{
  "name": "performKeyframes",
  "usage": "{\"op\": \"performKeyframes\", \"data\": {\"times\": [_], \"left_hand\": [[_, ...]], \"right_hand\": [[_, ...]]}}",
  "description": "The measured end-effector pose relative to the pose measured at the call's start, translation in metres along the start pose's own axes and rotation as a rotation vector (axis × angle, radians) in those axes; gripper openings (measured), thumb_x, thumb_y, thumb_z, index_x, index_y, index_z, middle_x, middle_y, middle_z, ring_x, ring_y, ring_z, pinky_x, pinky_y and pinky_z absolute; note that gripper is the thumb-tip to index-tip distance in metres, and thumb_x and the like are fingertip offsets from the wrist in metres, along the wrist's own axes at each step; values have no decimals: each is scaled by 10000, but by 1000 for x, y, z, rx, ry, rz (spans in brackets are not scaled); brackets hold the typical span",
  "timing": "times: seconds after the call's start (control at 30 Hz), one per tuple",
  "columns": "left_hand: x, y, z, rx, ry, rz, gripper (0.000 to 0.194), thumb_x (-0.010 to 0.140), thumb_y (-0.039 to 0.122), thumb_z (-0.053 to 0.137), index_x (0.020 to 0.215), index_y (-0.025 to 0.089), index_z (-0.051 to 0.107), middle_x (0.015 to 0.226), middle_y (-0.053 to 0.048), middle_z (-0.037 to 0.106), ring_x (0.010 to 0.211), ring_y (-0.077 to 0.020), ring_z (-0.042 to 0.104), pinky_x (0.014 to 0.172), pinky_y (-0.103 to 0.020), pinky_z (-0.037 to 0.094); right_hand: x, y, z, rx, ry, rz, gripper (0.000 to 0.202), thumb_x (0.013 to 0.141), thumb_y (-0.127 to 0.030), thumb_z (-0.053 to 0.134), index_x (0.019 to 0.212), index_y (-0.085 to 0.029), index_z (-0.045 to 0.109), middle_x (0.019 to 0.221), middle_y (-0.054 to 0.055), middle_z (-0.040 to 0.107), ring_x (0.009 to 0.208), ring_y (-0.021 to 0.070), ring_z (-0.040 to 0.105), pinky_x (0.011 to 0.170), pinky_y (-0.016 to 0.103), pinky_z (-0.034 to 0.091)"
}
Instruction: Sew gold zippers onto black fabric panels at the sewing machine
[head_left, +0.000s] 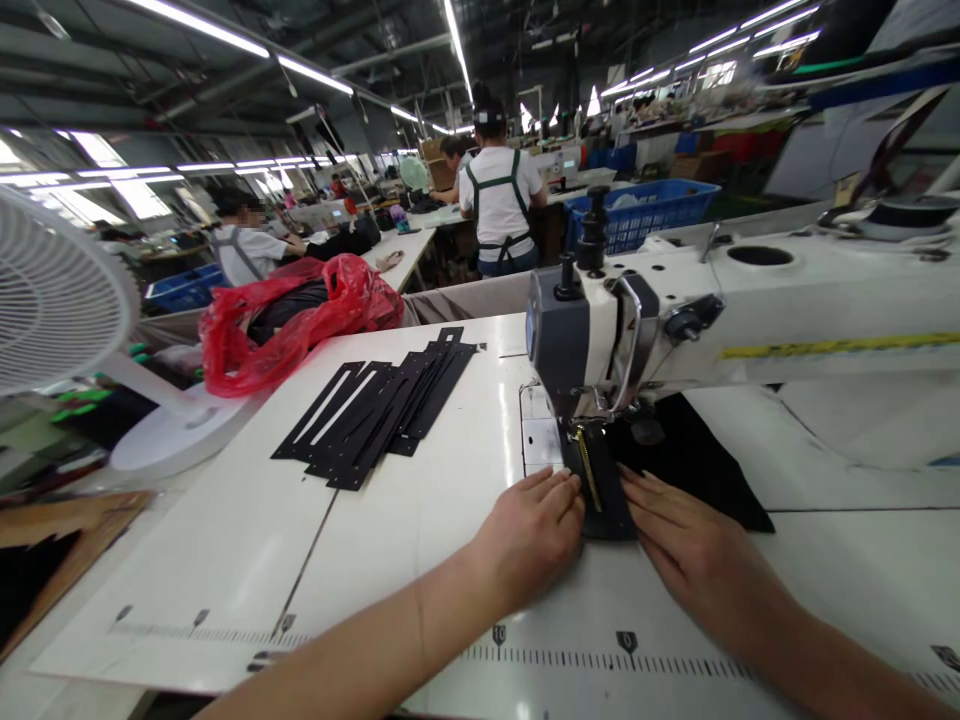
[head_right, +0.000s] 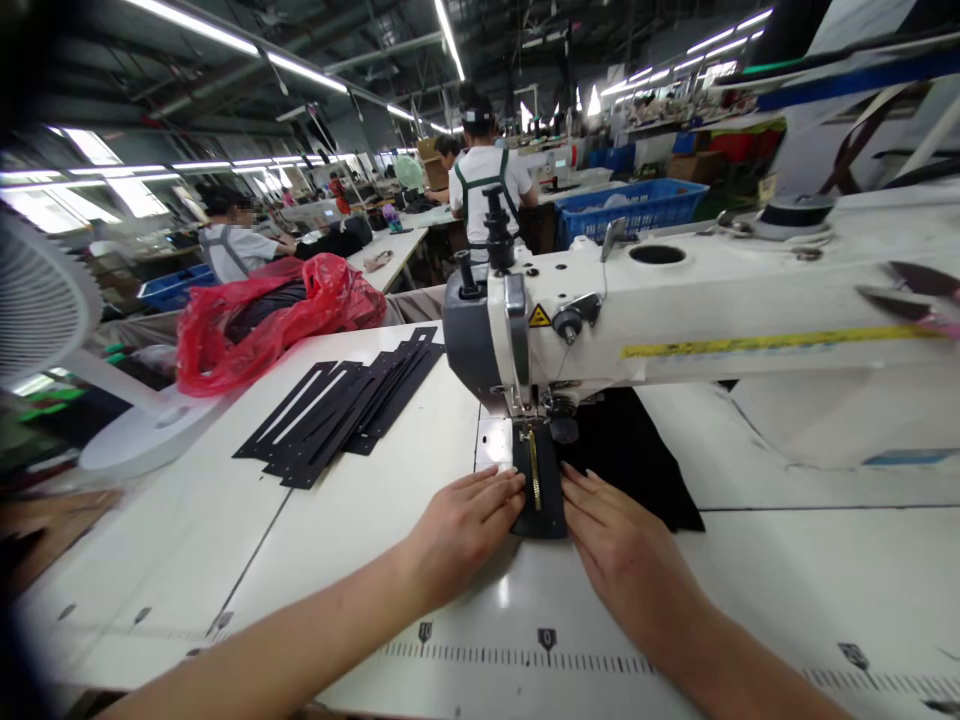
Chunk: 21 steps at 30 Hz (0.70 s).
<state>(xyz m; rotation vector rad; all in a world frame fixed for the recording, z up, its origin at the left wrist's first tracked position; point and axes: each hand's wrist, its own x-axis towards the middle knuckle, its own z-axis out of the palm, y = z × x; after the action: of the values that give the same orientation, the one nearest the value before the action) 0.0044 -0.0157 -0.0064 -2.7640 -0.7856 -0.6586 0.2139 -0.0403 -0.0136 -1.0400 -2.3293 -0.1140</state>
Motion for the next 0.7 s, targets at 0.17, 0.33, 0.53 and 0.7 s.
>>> {"op": "performKeyframes", "data": {"times": [0.17,0.33,0.53,0.7], "left_hand": [[4,-6,1,-16,17,15,280,905,63,335,964,44,608,1015,-162,653,979,-210,626,897,-373,521],[9,-12,2,-21,23,20,254,900,66,353,953,50,600,989,-154,651,948,-201,632,896,-370,522],[17,-20,1,-42,24,26,254,912,81,346,945,56,596,926,-138,642,901,-183,633,904,-346,514],[22,-27,4,-45,55,12,249,911,70,360,844,68,600,773,-96,617,793,-176,627,836,-338,541]], "right_hand": [[7,6,0,-23,17,-10,359,849,-78,390,1073,-185,650,1075,90,655,1043,202,589,901,376,500],[12,12,3,-11,31,-12,347,835,-64,379,1007,-161,664,1053,102,661,1027,197,599,885,359,507],[16,20,9,16,7,32,314,841,-80,386,947,-156,671,1050,113,660,1003,206,611,877,366,516],[25,23,8,37,10,37,301,831,-70,375,904,-155,654,1010,109,668,974,203,622,867,351,523]]}}
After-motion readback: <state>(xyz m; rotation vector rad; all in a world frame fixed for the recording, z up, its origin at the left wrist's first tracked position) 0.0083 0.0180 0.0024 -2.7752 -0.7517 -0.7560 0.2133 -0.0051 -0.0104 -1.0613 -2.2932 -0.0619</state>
